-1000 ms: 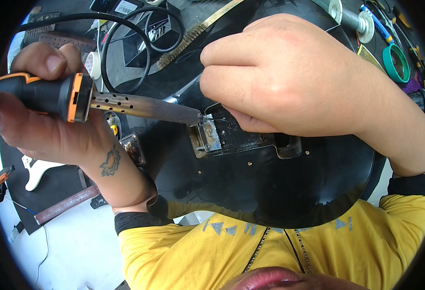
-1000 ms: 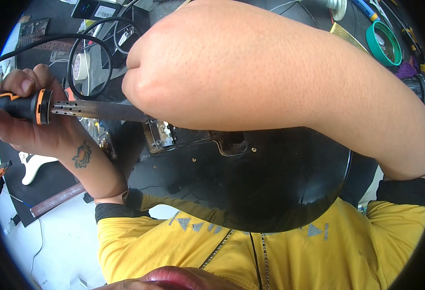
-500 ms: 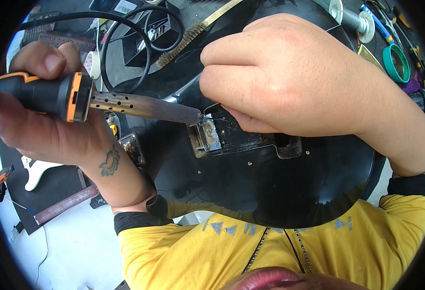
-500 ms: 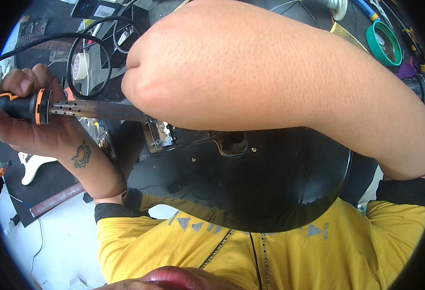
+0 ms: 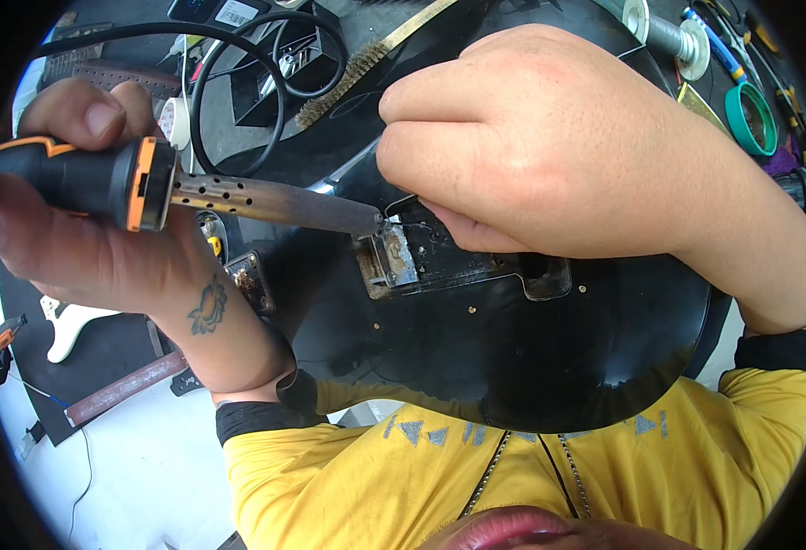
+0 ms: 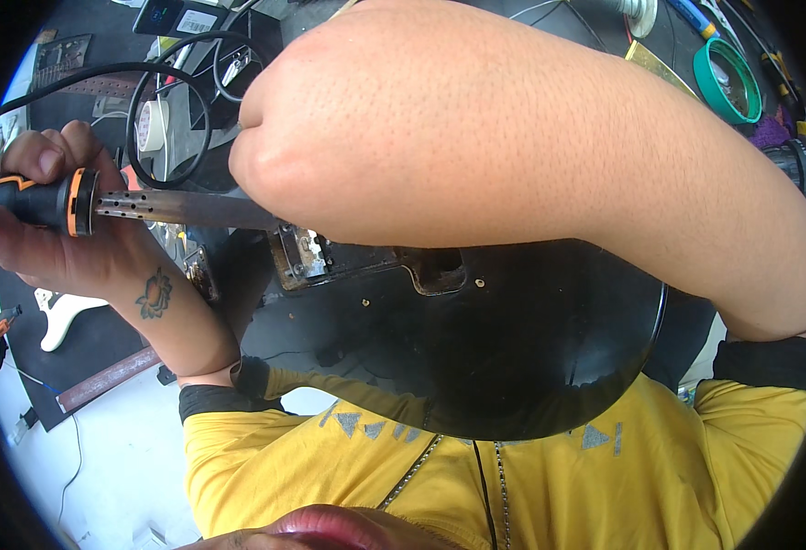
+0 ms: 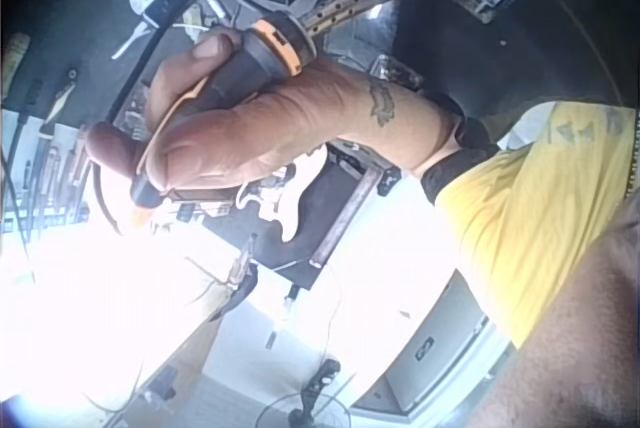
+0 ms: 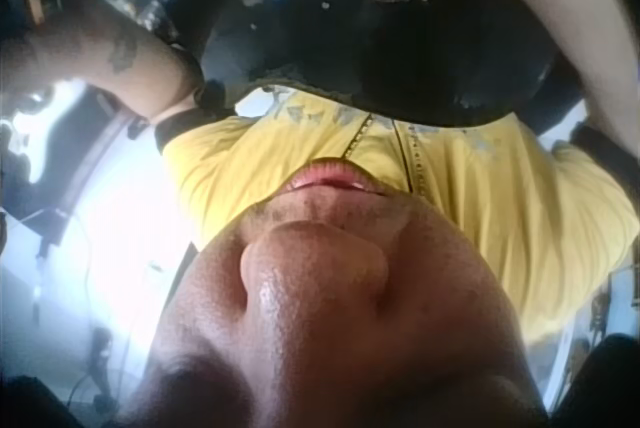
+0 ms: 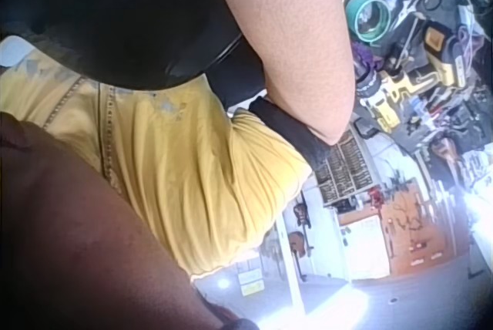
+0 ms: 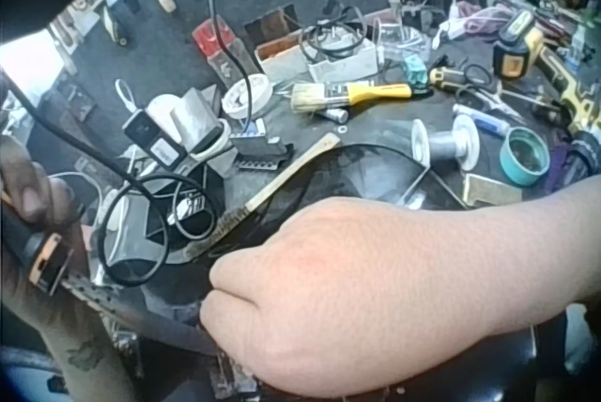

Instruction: The person uses a soldering iron and a screwdriver to repair the internal electronics of an electric guitar. They apply heat to solder joints inside the guitar body cavity and use a small screwdriver to position components and wires.

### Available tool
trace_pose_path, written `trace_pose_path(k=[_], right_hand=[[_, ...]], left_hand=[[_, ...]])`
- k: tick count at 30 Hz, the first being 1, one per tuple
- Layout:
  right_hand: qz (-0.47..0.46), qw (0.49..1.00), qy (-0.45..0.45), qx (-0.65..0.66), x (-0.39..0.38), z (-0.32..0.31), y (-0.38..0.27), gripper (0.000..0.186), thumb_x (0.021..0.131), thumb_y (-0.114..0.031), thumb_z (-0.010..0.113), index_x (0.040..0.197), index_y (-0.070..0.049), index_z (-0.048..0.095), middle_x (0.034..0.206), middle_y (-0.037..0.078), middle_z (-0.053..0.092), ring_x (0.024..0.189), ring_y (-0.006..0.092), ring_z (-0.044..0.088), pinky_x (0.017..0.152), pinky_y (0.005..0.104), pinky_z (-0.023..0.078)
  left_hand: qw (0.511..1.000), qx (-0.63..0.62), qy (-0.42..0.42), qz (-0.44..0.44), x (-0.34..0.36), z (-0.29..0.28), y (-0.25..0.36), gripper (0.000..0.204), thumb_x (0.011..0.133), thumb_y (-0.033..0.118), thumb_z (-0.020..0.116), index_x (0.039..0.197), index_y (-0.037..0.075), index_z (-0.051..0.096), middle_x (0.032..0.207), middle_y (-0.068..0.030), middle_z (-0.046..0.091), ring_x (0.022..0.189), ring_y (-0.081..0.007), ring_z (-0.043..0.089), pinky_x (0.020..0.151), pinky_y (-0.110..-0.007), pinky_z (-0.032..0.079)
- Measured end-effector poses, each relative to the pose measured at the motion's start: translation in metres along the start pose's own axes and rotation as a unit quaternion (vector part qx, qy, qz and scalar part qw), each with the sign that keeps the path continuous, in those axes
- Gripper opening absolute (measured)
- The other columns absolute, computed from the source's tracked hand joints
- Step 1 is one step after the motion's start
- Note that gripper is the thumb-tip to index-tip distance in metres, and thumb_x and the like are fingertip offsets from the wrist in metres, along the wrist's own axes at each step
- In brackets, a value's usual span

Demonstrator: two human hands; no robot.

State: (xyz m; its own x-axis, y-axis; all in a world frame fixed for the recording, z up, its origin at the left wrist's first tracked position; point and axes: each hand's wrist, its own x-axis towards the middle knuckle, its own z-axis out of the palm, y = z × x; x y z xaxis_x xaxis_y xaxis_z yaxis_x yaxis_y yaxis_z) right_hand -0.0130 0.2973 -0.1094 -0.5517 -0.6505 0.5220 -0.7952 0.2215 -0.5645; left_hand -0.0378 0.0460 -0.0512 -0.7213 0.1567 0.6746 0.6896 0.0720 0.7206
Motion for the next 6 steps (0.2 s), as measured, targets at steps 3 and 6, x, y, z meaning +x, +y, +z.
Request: trace_pose_path(k=[3,6], right_hand=[[0.015,1.000,-0.006,0.015,0.0019,-0.0014,-0.0021,0.024,0.070,-0.011,0.078,0.088,-0.006,0.062,0.087,0.006,0.060,0.069,0.0256,0.063,0.062,0.0361,0.051],[0.030,0.999,-0.013,0.031,0.0038,-0.0025,-0.0036,0.024,0.070,-0.011,0.078,0.088,-0.006,0.063,0.086,0.006,0.060,0.069,0.0257,0.063,0.062,0.0362,0.051]], left_hand=[[1.000,0.002,-0.005,0.005,-0.0003,-0.0010,0.0001,0.043,0.097,0.048,0.065,0.110,0.007,0.060,0.081,-0.0084,0.057,0.066,-0.0127,0.041,0.062,-0.030,0.029],[1.000,-0.004,-0.015,-0.010,0.0002,-0.0048,0.0010,0.044,0.097,0.049,0.066,0.109,0.007,0.060,0.081,-0.0084,0.057,0.068,-0.0122,0.043,0.063,-0.030,0.031]])
